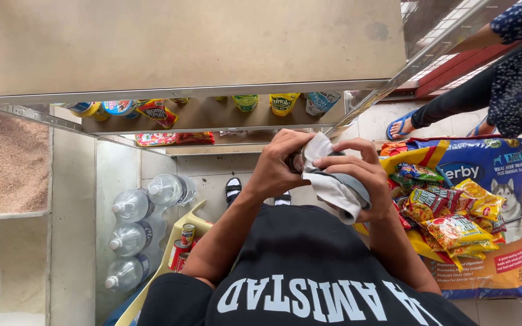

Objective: The recorder is cleaning canned goods with a cloth and organizing them onto a metal shelf.

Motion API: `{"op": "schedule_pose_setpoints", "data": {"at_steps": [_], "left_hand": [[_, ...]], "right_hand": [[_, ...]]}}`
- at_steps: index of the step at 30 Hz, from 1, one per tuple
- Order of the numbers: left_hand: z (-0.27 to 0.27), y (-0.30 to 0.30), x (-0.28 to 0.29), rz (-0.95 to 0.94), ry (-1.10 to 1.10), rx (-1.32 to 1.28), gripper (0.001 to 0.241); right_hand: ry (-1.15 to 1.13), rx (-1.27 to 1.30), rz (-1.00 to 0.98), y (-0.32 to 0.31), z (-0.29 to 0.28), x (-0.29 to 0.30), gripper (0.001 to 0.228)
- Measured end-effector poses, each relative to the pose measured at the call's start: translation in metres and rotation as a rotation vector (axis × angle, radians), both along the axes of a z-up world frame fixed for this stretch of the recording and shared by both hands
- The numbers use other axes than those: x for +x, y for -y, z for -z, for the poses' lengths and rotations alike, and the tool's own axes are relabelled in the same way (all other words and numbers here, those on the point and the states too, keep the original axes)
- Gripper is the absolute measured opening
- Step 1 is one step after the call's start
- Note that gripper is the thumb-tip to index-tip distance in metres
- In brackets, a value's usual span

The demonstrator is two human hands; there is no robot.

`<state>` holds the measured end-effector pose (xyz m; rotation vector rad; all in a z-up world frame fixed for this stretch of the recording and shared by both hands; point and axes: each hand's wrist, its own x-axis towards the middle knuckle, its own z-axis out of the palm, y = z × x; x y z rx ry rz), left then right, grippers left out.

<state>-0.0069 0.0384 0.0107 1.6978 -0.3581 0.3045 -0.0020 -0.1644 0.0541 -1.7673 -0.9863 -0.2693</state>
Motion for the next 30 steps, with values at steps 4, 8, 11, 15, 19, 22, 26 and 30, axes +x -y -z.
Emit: {"op": "schedule_pose_setpoints", "data": {"at_steps": [4,8,11,15,19,22,26,30], "left_hand": [[-0.013,-0.001,0.0,-0.002,0.006,0.021,0.065],[-0.007,0.001,0.001,-0.018,0.009,0.049,0.062],[-0.007,0.001,-0.002,-0.018,-0.007,0.06,0.058],[-0.017,-0.001,-0.002,-0.039,-0.002,0.098,0.064],[-0.012,0.003,-0.004,-0.092,-0.002,0.149,0.063],[-0.006,0.006,-0.004,-0.121,-0.032,0.189,0.064],[-0.012,0.008,-0.006,-0.143,-0.041,0.224,0.065],[-0.015,0.011,-0.01,-0.202,-0.066,0.22,0.066]], "right_hand": [[-0.017,-0.01,0.02,0.009,0.015,0.017,0.044],[0.029,-0.012,0.041,-0.007,0.006,0.018,0.042],[-0.013,-0.027,0.01,-0.006,-0.001,0.01,0.04],[-0.058,-0.027,0.02,0.006,0.007,0.018,0.034],[-0.061,-0.05,0.078,0.004,0.013,0.027,0.029],[-0.072,-0.027,0.069,-0.005,0.008,0.02,0.034],[-0.154,0.029,-0.001,0.001,0.009,0.014,0.036],[-0.188,0.099,0.08,0.009,0.039,0.026,0.033]]}}
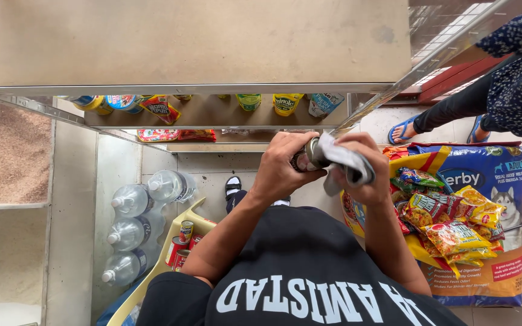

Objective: The recorder is cleaning canned goods with a cloth and organizing them onto a metal shelf.

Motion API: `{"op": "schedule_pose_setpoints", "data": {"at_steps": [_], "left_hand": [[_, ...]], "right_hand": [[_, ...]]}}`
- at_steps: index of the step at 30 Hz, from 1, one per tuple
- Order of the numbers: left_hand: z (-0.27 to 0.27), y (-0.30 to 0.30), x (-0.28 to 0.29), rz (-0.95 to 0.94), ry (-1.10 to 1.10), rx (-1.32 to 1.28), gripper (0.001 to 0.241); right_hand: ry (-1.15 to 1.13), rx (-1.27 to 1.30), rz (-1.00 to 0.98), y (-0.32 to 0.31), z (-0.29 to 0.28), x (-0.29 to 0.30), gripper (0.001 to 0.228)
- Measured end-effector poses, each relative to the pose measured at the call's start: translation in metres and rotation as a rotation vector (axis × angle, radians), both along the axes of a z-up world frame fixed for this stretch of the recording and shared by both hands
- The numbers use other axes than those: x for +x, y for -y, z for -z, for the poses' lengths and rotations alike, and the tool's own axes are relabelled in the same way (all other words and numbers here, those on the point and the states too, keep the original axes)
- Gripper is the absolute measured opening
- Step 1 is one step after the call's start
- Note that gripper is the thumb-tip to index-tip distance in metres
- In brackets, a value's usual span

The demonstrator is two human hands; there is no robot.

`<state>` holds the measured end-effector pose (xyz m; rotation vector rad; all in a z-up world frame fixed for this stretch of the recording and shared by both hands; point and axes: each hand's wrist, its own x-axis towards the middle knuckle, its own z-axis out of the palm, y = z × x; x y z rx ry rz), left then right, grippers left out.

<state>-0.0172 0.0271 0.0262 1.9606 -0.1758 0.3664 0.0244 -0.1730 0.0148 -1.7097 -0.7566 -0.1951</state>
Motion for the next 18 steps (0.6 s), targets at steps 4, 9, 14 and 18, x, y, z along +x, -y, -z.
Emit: {"op": "schedule_pose_setpoints", "data": {"at_steps": [4,9,14,18], "left_hand": [[0.003,0.002,-0.001,-0.054,0.026,0.085,0.066],[0.014,-0.001,-0.002,-0.04,-0.041,0.045,0.066],[-0.003,-0.012,-0.005,-0.002,-0.141,-0.071,0.065],[0.011,-0.028,0.0,-0.033,-0.177,-0.184,0.072]], "right_hand": [[-0.029,-0.003,0.038,-0.016,-0.005,-0.007,0.035],[-0.115,0.093,-0.1,-0.014,-0.006,-0.009,0.028],[-0.314,0.264,-0.047,0.021,0.089,-0.002,0.02],[-0.57,0.628,0.199,0.0,0.1,-0.011,0.007]]}}
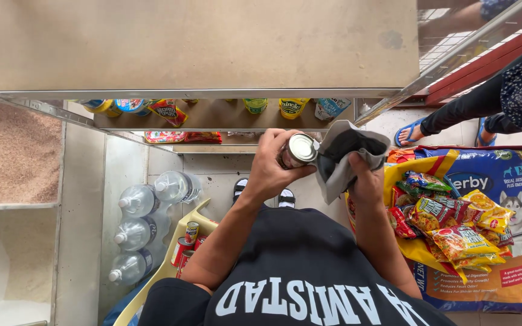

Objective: The recorder is cleaning canned goods with a cloth and organizing them onto a metal shelf.

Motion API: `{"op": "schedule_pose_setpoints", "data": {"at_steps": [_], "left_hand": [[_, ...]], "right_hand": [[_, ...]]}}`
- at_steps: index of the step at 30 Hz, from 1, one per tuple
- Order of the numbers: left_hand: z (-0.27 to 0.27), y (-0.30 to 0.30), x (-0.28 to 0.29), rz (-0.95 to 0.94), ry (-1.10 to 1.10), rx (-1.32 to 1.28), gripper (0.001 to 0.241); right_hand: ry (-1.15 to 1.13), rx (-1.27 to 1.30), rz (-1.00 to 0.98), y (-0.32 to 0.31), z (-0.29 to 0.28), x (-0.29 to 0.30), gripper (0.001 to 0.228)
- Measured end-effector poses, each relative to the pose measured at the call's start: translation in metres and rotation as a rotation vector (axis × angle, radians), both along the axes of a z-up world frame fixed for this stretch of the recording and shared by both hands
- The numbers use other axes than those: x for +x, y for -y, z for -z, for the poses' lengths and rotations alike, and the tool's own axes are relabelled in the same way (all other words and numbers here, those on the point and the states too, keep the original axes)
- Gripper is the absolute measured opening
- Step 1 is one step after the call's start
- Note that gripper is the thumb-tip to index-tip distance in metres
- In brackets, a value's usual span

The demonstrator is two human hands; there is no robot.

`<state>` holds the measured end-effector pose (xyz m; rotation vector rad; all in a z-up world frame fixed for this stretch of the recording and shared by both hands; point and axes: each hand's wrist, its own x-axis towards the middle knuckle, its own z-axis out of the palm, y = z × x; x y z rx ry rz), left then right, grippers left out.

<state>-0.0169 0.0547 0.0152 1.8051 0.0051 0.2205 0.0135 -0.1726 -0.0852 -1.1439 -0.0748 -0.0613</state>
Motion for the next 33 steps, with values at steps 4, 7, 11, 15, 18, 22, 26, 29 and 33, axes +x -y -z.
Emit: {"op": "schedule_pose_setpoints", "data": {"at_steps": [4,7,11,15,18,22,26,29,33], "left_hand": [[-0.013,-0.016,0.005,-0.015,0.055,0.066,0.078],[-0.01,-0.025,0.009,-0.026,0.019,-0.121,0.077],[0.0,-0.044,0.018,0.086,0.025,-0.918,0.065],[0.013,-0.06,0.025,0.203,-0.118,-1.287,0.056],[0.019,-0.057,0.024,0.255,-0.177,-1.408,0.053],[0.027,-0.06,0.021,0.282,-0.201,-1.349,0.054],[0.011,-0.069,0.023,0.418,-0.191,-1.031,0.076],[-0.008,-0.071,0.024,0.422,-0.136,-0.551,0.078],[-0.019,-0.084,0.036,0.406,0.028,-0.242,0.061]], "right_hand": [[-0.102,0.0,0.049,-0.027,-0.024,-0.008,0.007],[-0.182,0.045,0.064,-0.032,-0.018,-0.011,0.01],[-0.223,0.107,0.112,-0.041,-0.026,-0.013,0.013],[-0.204,0.161,0.18,-0.059,-0.038,-0.016,0.017],[-0.068,0.055,0.244,-0.079,-0.048,-0.016,0.02],[0.096,-0.026,0.295,-0.103,-0.056,-0.013,0.019],[0.574,-0.584,0.187,-0.135,-0.135,-0.005,0.061],[0.621,-0.76,0.122,-0.144,-0.151,-0.011,0.056],[0.681,-0.949,0.065,-0.148,-0.153,-0.024,0.042]]}}
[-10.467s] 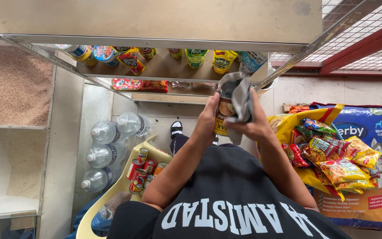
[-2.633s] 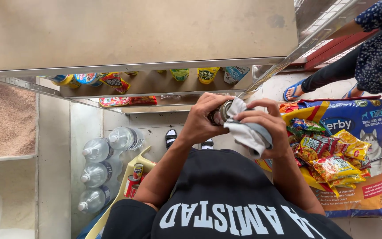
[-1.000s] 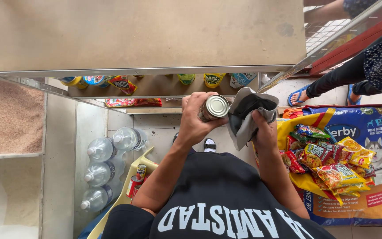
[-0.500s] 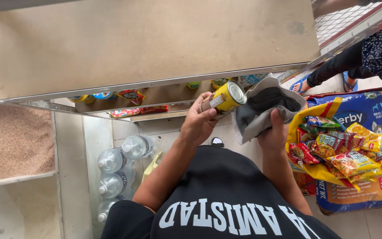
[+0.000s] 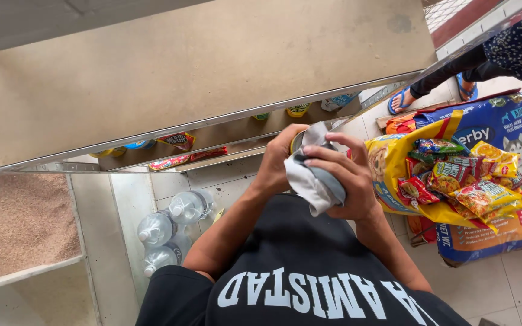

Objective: The recorder is cleaning canned goods with a cloth and organizing them onto a metal shelf.

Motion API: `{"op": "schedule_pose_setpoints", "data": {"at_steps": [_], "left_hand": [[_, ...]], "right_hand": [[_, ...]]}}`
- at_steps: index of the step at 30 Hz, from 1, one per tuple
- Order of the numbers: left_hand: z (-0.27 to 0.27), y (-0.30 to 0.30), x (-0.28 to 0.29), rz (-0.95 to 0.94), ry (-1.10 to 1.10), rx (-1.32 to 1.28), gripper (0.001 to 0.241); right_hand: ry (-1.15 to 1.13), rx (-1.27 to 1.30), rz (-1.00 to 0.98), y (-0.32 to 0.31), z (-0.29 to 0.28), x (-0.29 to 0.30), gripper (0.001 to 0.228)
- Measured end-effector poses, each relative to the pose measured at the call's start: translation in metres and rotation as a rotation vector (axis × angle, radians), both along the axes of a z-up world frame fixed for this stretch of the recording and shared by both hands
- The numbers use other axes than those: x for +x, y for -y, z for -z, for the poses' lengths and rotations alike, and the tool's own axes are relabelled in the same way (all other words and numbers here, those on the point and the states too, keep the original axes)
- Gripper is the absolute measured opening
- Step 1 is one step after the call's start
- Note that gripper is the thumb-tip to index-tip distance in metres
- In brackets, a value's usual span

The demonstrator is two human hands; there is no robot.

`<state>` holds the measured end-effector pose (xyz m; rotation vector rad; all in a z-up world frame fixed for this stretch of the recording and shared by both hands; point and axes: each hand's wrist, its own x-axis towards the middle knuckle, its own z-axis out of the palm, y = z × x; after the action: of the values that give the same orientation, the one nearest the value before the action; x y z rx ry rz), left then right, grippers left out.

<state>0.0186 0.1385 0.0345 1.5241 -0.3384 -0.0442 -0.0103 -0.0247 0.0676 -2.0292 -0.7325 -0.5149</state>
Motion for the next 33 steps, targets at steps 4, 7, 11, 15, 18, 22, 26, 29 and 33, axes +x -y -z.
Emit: {"op": "schedule_pose_setpoints", "data": {"at_steps": [4,7,11,15,18,22,26,29,33], "left_hand": [[-0.002,-0.004,0.003,-0.037,0.048,0.047,0.062],[-0.007,-0.001,0.002,-0.058,0.11,0.13,0.061],[0.0,-0.001,0.003,0.003,0.153,0.129,0.057],[-0.012,-0.01,0.002,0.033,0.181,0.14,0.06],[-0.002,-0.007,0.002,-0.031,0.203,0.21,0.057],[-0.011,0.001,-0.002,-0.039,0.229,0.252,0.052],[-0.003,-0.007,0.002,0.05,0.179,0.109,0.059],[-0.004,-0.007,0.001,0.022,0.181,0.144,0.061],[-0.013,0.003,-0.004,-0.013,0.162,0.167,0.057]], "right_hand": [[0.121,-0.068,0.047,0.01,0.004,0.0,0.034],[0.168,-0.095,0.121,0.011,0.006,0.003,0.035],[0.162,-0.114,0.14,-0.004,-0.005,0.0,0.037],[0.154,-0.081,0.042,0.002,-0.009,-0.003,0.038],[0.185,-0.12,0.092,0.016,-0.003,0.0,0.041],[0.223,-0.16,0.148,0.007,-0.009,0.003,0.036],[0.191,-0.093,0.034,0.003,-0.011,-0.002,0.039],[0.198,-0.072,0.014,0.015,-0.006,0.002,0.04],[0.25,-0.123,0.117,0.014,-0.006,0.012,0.04]]}}
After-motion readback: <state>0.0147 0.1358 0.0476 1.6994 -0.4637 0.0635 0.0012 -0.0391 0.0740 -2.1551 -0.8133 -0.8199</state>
